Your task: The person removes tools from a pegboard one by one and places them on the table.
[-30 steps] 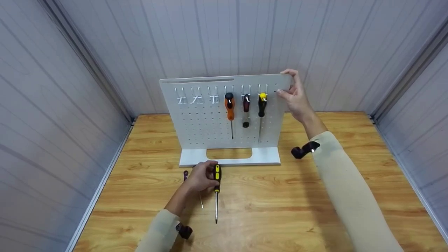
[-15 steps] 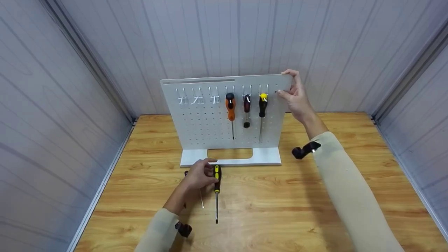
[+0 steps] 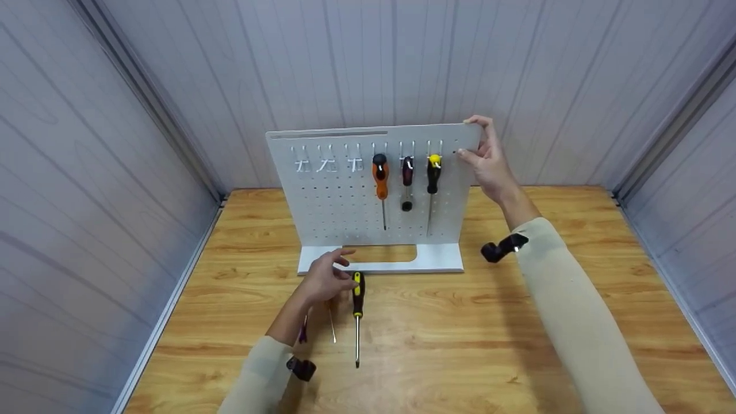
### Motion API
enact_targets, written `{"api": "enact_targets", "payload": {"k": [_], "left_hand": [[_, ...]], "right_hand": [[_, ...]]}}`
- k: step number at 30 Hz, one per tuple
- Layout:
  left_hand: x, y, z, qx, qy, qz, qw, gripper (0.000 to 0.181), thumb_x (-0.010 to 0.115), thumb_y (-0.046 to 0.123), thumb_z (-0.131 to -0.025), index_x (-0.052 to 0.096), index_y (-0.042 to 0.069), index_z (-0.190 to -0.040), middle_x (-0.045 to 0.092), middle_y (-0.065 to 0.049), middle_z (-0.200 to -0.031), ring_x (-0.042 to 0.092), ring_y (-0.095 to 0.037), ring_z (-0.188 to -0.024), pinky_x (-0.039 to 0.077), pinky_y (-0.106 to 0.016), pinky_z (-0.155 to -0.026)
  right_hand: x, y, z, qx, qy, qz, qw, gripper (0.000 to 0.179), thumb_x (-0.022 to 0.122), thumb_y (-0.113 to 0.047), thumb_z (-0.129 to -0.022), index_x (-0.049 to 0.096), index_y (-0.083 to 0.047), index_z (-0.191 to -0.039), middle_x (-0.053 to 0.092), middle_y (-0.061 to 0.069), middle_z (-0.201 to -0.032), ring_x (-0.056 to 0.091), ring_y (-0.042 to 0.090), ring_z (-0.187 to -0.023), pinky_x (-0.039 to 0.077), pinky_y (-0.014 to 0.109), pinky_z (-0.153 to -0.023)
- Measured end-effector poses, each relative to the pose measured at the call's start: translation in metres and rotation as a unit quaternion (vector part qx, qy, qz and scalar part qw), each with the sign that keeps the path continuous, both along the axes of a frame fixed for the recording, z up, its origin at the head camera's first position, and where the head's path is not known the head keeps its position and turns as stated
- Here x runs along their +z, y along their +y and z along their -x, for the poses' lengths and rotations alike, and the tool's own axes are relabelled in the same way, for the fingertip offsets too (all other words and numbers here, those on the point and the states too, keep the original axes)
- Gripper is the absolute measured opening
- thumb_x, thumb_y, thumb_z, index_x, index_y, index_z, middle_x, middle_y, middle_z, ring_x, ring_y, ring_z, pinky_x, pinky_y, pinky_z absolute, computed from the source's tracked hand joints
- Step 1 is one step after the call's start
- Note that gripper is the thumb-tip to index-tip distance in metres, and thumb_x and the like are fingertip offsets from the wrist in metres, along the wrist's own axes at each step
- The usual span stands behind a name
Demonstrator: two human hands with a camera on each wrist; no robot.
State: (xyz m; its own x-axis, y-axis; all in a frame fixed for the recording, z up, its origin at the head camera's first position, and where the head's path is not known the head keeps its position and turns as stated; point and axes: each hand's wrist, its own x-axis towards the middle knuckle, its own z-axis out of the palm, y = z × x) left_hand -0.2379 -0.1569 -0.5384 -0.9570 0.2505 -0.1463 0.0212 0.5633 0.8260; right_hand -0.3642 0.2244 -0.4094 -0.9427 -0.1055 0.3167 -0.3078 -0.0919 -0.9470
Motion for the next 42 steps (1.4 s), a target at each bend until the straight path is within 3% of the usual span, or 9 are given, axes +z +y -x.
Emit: {"api": "enact_targets", "payload": {"k": [7,14,24,30,42], "left_hand": [[0.006,0.005,0.003,0.017,0.019,-0.021,0.9995,0.078,0.088,0.001,-0.094,0.056,0.012,-0.164,0.065,-0.027,-0.151,0.078,-0.029,-0.114,0.07,-0.041,-0.095],[0.012,0.013,0.008,0.028,0.067,-0.045,0.9963,0.08,0.087,0.003,-0.096,0.052,0.015,-0.168,0.065,-0.025,-0.153,0.077,-0.033,-0.121,0.07,-0.041,-0.091],[0.027,0.028,0.017,0.028,0.126,-0.116,0.9848,0.083,0.083,-0.003,-0.098,0.046,0.014,-0.171,0.06,-0.026,-0.159,0.07,-0.041,-0.136,0.068,-0.053,-0.105],[0.034,0.037,0.024,0.04,0.152,-0.137,0.978,0.083,0.082,-0.002,-0.098,0.046,0.016,-0.171,0.059,-0.022,-0.163,0.067,-0.039,-0.143,0.066,-0.055,-0.112],[0.045,0.051,0.039,0.024,0.204,-0.162,0.9651,0.088,0.083,0.0,-0.098,0.041,0.016,-0.174,0.056,-0.021,-0.169,0.057,-0.043,-0.157,0.057,-0.062,-0.122]], "right_hand": [[0.0,0.001,-0.001,0.001,0.006,-0.004,1.0,0.054,0.051,0.011,-0.112,0.051,-0.032,-0.144,0.057,0.0,-0.141,0.059,0.02,-0.132,0.049,0.034,-0.11],[-0.001,0.0,-0.001,0.002,0.005,0.0,1.0,0.053,0.05,0.011,-0.112,0.05,-0.032,-0.144,0.056,0.001,-0.142,0.058,0.021,-0.132,0.049,0.034,-0.11],[0.0,0.001,-0.001,-0.003,0.004,-0.003,1.0,0.053,0.05,0.01,-0.112,0.05,-0.032,-0.144,0.055,0.0,-0.144,0.058,0.022,-0.133,0.048,0.037,-0.111],[0.0,0.001,-0.001,-0.002,0.007,-0.002,1.0,0.055,0.05,0.012,-0.112,0.05,-0.032,-0.144,0.054,0.0,-0.144,0.058,0.022,-0.134,0.049,0.036,-0.111],[-0.001,0.0,-0.001,-0.001,0.012,-0.002,0.9999,0.054,0.05,0.012,-0.112,0.05,-0.031,-0.144,0.057,0.0,-0.142,0.058,0.022,-0.132,0.048,0.038,-0.112]]}}
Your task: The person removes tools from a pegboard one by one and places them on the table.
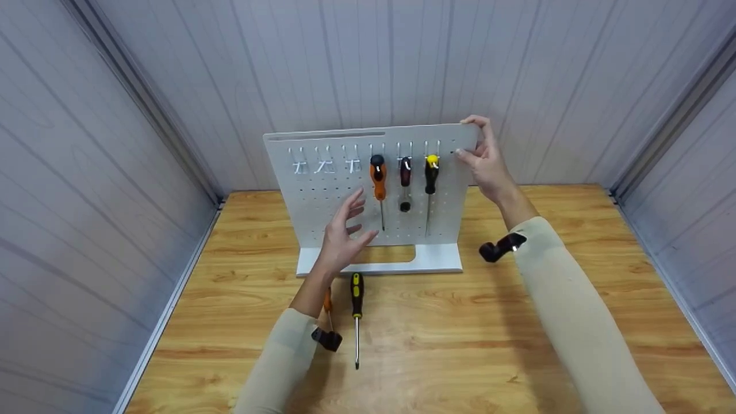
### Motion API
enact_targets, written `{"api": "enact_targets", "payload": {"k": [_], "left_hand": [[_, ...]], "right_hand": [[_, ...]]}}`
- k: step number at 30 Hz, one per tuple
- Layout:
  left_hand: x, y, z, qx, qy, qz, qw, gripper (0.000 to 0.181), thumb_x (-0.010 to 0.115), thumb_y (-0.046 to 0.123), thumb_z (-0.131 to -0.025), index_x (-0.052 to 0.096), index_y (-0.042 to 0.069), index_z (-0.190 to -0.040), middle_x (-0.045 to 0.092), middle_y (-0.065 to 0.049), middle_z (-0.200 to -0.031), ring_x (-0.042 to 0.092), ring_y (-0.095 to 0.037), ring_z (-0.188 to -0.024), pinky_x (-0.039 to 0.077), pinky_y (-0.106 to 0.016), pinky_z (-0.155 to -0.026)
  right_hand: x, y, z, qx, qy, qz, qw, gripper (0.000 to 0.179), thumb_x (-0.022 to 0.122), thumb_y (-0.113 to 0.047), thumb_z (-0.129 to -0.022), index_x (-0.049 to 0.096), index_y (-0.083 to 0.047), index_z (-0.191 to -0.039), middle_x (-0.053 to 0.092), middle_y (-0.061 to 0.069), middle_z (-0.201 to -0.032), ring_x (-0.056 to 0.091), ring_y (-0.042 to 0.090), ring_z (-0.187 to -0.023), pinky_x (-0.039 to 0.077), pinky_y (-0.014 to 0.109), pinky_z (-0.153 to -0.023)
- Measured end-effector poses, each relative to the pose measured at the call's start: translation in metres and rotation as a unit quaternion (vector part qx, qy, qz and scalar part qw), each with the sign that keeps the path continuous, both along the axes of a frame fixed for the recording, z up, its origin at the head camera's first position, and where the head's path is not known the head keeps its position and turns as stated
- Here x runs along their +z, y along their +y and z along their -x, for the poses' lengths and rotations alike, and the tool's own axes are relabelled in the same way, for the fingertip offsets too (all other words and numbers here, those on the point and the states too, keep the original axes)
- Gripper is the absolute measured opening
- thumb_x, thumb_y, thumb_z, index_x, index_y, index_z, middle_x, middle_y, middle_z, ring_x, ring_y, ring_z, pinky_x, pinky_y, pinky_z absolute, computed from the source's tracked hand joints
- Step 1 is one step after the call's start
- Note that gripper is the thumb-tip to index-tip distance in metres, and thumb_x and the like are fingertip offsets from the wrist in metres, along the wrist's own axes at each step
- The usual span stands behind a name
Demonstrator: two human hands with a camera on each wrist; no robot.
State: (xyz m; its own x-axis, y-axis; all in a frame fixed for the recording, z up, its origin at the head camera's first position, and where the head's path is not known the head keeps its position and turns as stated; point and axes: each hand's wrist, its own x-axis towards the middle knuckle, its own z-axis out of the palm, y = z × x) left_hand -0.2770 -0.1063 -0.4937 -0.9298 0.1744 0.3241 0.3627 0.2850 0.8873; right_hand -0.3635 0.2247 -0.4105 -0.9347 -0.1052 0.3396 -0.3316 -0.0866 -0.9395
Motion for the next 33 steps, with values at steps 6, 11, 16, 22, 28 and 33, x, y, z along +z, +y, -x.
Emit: {"api": "enact_targets", "payload": {"k": [6,11,16,22,28,33], "left_hand": [[0.007,0.008,0.005,0.001,0.015,-0.002,0.9999,0.089,0.083,0.003,-0.1,0.038,0.016,-0.175,0.056,-0.019,-0.168,0.058,-0.042,-0.156,0.057,-0.064,-0.121],[0.012,0.013,0.01,-0.003,0.025,-0.011,0.9996,0.09,0.081,0.002,-0.1,0.035,0.016,-0.176,0.056,-0.02,-0.167,0.06,-0.043,-0.154,0.058,-0.065,-0.121],[0.016,0.017,0.017,-0.007,0.026,-0.026,0.9993,0.09,0.079,0.001,-0.102,0.033,0.016,-0.177,0.057,-0.021,-0.166,0.063,-0.043,-0.15,0.058,-0.067,-0.119],[0.019,0.023,0.026,0.003,0.026,-0.031,0.9992,0.089,0.079,0.004,-0.103,0.033,0.018,-0.178,0.058,-0.02,-0.163,0.066,-0.041,-0.148,0.06,-0.062,-0.118],[0.021,0.027,0.03,0.004,0.027,-0.041,0.9988,0.086,0.078,0.004,-0.104,0.034,0.018,-0.177,0.06,-0.021,-0.16,0.066,-0.04,-0.146,0.061,-0.06,-0.118],[0.023,0.03,0.032,0.008,0.024,-0.043,0.9987,0.086,0.077,0.003,-0.105,0.033,0.019,-0.177,0.06,-0.023,-0.158,0.068,-0.041,-0.143,0.061,-0.058,-0.118]], "right_hand": [[0.0,-0.001,0.0,-0.002,-0.004,-0.001,1.0,0.054,0.05,0.012,-0.111,0.05,-0.031,-0.145,0.058,0.0,-0.14,0.06,0.022,-0.13,0.049,0.037,-0.11],[0.0,0.0,-0.001,0.001,-0.001,0.003,1.0,0.055,0.05,0.013,-0.111,0.05,-0.03,-0.145,0.057,0.0,-0.141,0.059,0.021,-0.13,0.049,0.037,-0.11],[0.001,0.001,-0.001,0.0,0.004,0.003,1.0,0.055,0.05,0.012,-0.111,0.051,-0.032,-0.144,0.056,-0.001,-0.141,0.059,0.022,-0.132,0.049,0.038,-0.112],[0.001,0.002,-0.001,-0.003,-0.002,0.003,1.0,0.056,0.05,0.014,-0.11,0.051,-0.032,-0.143,0.056,0.0,-0.14,0.059,0.021,-0.13,0.051,0.034,-0.107],[0.0,0.002,-0.002,-0.004,-0.005,0.003,1.0,0.056,0.049,0.014,-0.111,0.051,-0.032,-0.143,0.056,0.0,-0.141,0.059,0.021,-0.13,0.052,0.033,-0.106],[-0.001,0.001,-0.001,-0.007,-0.004,-0.002,1.0,0.055,0.05,0.014,-0.11,0.051,-0.031,-0.143,0.055,0.001,-0.142,0.06,0.022,-0.13,0.052,0.035,-0.107]]}}
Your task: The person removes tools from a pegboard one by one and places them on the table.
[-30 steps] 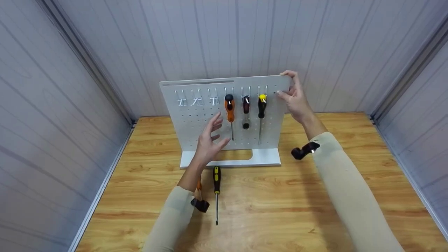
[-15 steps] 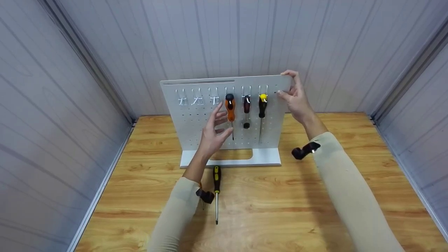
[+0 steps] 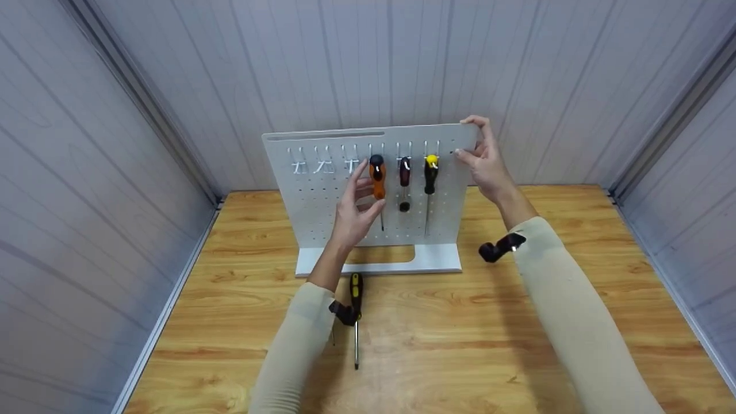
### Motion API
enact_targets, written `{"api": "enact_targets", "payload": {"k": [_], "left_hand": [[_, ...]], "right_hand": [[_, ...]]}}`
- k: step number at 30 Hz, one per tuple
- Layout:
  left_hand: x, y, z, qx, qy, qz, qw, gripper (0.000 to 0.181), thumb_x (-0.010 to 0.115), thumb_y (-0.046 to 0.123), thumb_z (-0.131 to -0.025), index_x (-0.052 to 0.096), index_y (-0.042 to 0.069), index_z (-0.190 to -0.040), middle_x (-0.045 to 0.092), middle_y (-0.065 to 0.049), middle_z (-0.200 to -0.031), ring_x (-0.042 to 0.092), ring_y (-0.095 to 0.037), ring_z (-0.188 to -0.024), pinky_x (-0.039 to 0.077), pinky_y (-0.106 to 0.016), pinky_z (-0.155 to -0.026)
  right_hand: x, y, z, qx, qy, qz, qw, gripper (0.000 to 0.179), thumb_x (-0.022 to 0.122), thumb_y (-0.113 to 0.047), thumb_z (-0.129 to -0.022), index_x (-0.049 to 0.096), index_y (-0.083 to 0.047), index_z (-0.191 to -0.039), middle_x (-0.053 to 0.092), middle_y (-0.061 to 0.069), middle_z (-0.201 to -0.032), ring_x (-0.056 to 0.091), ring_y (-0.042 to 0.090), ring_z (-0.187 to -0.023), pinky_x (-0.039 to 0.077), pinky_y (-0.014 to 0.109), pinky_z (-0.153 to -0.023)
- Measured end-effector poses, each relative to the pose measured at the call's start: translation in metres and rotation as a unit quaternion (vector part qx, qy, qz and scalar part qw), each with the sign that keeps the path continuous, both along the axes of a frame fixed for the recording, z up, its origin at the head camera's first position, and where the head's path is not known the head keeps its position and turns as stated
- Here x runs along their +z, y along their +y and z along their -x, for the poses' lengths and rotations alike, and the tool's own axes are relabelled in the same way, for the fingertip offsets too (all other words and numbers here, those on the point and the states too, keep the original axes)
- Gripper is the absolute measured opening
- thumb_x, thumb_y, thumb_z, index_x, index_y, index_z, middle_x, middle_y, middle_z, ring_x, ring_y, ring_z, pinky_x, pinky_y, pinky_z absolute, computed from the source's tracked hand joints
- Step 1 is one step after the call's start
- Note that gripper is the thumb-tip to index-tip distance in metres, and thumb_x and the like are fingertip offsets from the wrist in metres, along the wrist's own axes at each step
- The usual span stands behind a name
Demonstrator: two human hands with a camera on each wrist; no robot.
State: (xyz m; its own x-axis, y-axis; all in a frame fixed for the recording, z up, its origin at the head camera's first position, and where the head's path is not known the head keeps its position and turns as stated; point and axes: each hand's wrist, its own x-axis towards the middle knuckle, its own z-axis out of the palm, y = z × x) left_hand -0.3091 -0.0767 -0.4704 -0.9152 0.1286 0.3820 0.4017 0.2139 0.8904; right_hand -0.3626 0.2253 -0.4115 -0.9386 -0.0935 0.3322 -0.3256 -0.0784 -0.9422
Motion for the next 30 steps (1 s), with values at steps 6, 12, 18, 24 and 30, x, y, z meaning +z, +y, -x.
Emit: {"api": "enact_targets", "payload": {"k": [6,12,18,24,30], "left_hand": [[0.001,0.0019,0.0033,0.004,0.005,0.003,1.0,0.083,0.076,0.006,-0.106,0.034,0.02,-0.176,0.061,-0.023,-0.153,0.07,-0.039,-0.138,0.064,-0.054,-0.116],[0.003,0.0035,0.0039,0.006,0.012,0.007,0.9999,0.08,0.075,0.006,-0.106,0.036,0.019,-0.175,0.063,-0.022,-0.145,0.071,-0.038,-0.132,0.065,-0.054,-0.114],[0.0049,0.0053,0.0051,0.01,0.029,0.009,0.9995,0.078,0.074,-0.002,-0.105,0.04,0.016,-0.172,0.066,-0.023,-0.137,0.073,-0.038,-0.124,0.067,-0.056,-0.11],[0.0049,0.0048,0.0053,0.009,0.038,0.011,0.9992,0.077,0.074,-0.003,-0.104,0.041,0.015,-0.171,0.066,-0.024,-0.134,0.073,-0.039,-0.121,0.068,-0.057,-0.106],[0.0052,0.0049,0.0044,0.007,0.034,0.012,0.9993,0.078,0.074,-0.002,-0.105,0.04,0.016,-0.173,0.066,-0.023,-0.135,0.073,-0.038,-0.123,0.068,-0.053,-0.107]], "right_hand": [[0.0014,-0.0008,0.0002,0.0,0.001,-0.001,1.0,0.055,0.05,0.014,-0.11,0.051,-0.03,-0.143,0.055,0.002,-0.143,0.059,0.023,-0.131,0.05,0.038,-0.109],[0.0008,0.0001,-0.0014,0.001,0.001,0.002,1.0,0.054,0.05,0.013,-0.111,0.051,-0.031,-0.142,0.055,0.001,-0.142,0.059,0.023,-0.132,0.049,0.039,-0.109],[0.001,0.0002,-0.0005,0.003,0.004,0.003,1.0,0.054,0.051,0.013,-0.111,0.052,-0.031,-0.142,0.056,-0.001,-0.14,0.059,0.021,-0.129,0.049,0.038,-0.108],[0.0011,0.0007,0.0001,0.0,-0.006,-0.003,1.0,0.054,0.051,0.012,-0.111,0.051,-0.032,-0.142,0.058,0.001,-0.139,0.06,0.022,-0.129,0.049,0.04,-0.11],[0.0013,0.0012,0.0003,0.002,-0.005,-0.004,1.0,0.053,0.051,0.011,-0.112,0.051,-0.032,-0.143,0.058,0.002,-0.14,0.059,0.023,-0.13,0.048,0.041,-0.111]]}}
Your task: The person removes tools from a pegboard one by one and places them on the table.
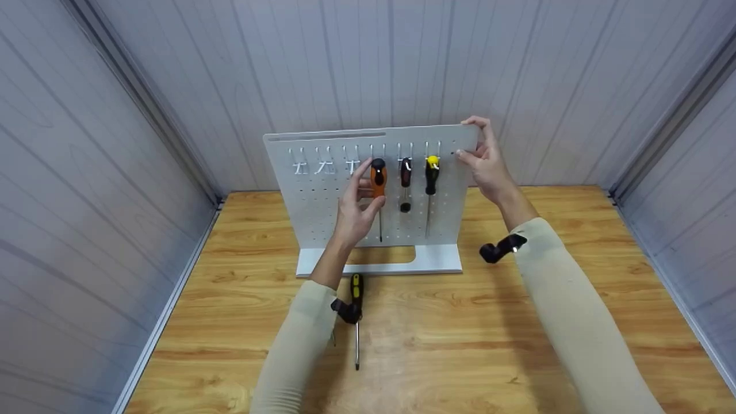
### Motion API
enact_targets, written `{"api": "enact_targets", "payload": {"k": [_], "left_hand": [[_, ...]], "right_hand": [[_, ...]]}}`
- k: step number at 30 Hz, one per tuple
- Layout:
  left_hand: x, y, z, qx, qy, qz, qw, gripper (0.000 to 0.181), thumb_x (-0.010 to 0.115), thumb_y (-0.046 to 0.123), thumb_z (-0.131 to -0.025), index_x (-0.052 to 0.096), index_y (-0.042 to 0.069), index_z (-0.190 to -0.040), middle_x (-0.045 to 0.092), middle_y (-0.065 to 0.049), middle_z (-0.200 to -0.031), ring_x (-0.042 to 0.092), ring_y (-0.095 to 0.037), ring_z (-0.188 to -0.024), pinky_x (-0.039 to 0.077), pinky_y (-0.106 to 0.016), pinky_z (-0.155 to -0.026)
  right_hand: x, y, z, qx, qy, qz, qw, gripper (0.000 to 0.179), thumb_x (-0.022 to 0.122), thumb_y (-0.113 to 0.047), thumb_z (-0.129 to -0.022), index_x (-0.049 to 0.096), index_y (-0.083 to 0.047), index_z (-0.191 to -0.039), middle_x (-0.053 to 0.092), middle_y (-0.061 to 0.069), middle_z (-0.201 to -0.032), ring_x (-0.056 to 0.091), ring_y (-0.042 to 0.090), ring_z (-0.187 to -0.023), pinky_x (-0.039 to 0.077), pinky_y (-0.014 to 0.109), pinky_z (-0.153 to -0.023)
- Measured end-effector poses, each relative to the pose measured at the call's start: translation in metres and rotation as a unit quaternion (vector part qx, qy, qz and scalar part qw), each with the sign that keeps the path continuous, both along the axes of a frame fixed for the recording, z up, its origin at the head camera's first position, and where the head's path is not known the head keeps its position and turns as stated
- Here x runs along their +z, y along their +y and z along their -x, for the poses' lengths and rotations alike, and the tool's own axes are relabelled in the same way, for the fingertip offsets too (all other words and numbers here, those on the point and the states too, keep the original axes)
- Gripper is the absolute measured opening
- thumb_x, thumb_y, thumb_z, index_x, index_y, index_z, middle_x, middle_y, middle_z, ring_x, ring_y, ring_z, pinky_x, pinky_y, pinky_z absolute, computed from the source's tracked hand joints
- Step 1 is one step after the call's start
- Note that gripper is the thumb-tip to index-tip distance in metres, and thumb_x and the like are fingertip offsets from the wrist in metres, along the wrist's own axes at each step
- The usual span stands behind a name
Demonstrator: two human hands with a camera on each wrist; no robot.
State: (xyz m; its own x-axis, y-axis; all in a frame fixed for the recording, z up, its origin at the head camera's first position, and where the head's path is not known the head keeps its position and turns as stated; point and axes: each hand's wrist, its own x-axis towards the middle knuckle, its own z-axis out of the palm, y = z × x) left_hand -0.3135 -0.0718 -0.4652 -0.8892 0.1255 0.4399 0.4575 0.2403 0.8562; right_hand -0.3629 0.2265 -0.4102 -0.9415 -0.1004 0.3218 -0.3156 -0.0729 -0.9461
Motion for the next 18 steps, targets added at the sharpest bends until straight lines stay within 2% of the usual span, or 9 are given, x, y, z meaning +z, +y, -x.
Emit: {"api": "enact_targets", "payload": {"k": [12,18], "left_hand": [[0.0035,-0.0067,-0.0075,-0.004,-0.019,-0.001,0.9998,0.08,0.078,0.0,-0.103,0.042,0.017,-0.173,0.069,-0.022,-0.131,0.074,-0.034,-0.115,0.07,-0.052,-0.102],[0.0066,-0.01,-0.01,-0.01,-0.022,0.003,0.9997,0.08,0.078,0.0,-0.102,0.044,0.017,-0.172,0.068,-0.02,-0.127,0.073,-0.027,-0.106,0.071,-0.043,-0.098]], "right_hand": [[-0.0016,-0.0006,0.0003,-0.001,-0.001,0.001,1.0,0.053,0.051,0.01,-0.112,0.05,-0.032,-0.143,0.06,0.001,-0.139,0.06,0.023,-0.13,0.047,0.041,-0.111],[-0.0011,0.0,0.0003,0.001,-0.001,0.005,1.0,0.054,0.051,0.011,-0.111,0.05,-0.032,-0.144,0.059,-0.001,-0.138,0.06,0.02,-0.127,0.05,0.036,-0.106]]}}
